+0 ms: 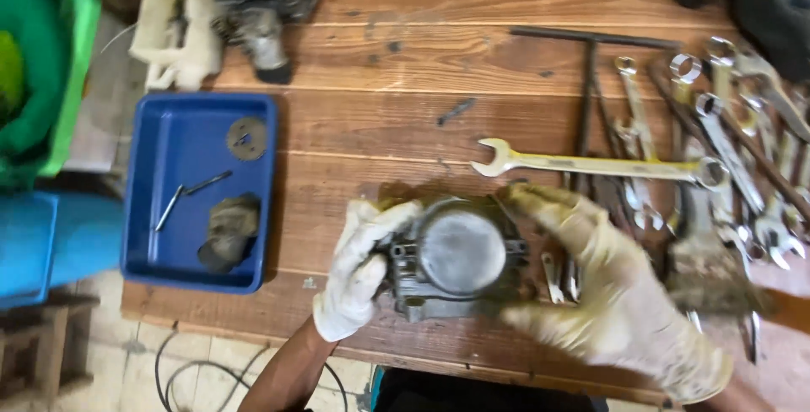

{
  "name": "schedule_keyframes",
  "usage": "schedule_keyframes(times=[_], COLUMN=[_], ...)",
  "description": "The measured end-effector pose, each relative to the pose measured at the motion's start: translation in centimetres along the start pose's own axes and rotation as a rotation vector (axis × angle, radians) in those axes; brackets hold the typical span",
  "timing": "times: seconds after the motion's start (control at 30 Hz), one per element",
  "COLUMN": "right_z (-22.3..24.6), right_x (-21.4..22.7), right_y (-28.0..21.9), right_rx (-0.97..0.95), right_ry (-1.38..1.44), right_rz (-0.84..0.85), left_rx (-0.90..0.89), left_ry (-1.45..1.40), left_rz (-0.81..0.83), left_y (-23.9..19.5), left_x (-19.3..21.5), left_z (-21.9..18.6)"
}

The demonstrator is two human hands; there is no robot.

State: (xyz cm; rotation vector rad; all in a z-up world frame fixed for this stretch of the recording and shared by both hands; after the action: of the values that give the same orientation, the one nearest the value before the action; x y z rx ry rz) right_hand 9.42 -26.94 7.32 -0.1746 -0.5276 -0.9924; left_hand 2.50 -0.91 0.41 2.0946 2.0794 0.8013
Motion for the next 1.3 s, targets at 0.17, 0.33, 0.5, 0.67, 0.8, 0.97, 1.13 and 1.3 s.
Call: schedule_keyframes(times=[0.17,0.33,0.5,0.67,0.8,0.97,1.13,1.3], right_z=[1.6,1.9,3.5,2.7,2.8,2.7,5.7,4.6], right_x=[-3.9,-4.9,-5.8,-5.3,-5.5,-5.4,-6.2,-5.6], right_y=[2.1,3.3,3.5,2.9,3.3,2.7,3.9,3.8], right_rx=[0.092,-0.007,-0.017,-0.029,-0.051,-0.063,0.006,0.004], right_ry=[-0.083,-0.255,-0.217,-0.44,-0.248,-0.361,-0.136,-0.171], right_rz=[0.056,0.074,0.001,-0.01,0.125,0.088,0.043,0.1], left_rx=[-0.028,-0.061,-0.097,-0.065,-0.09,-0.052,-0.07,-0.105], left_ry=[-0.066,-0.168,-0.205,-0.282,-0.303,-0.317,-0.3,-0.246], left_rz=[-0.1,-0.053,-0.094,-0.12,-0.151,-0.147,-0.139,-0.071], left_y=[0.2,0.5,0.6,0.4,0.1,-0.5,0.2,-0.1], left_x=[0.1,0.9,1.5,1.8,1.7,1.0,1.3,1.3], left_z=[0.2,-0.2,0.1,0.1,-0.1,0.7,0.2,0.6])
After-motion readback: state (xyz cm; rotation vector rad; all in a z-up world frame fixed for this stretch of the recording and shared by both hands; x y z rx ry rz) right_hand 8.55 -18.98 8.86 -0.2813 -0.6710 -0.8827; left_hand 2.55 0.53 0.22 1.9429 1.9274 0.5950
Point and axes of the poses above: each hand's wrist, its own y-axis towards the middle knuckle, its own x-axis out of the back of the hand, z = x × y, the point moved 3 cm from there along y, towards the middle knuckle, and after that the axes turned 3 degrees about -x, right-handed, at the moved point
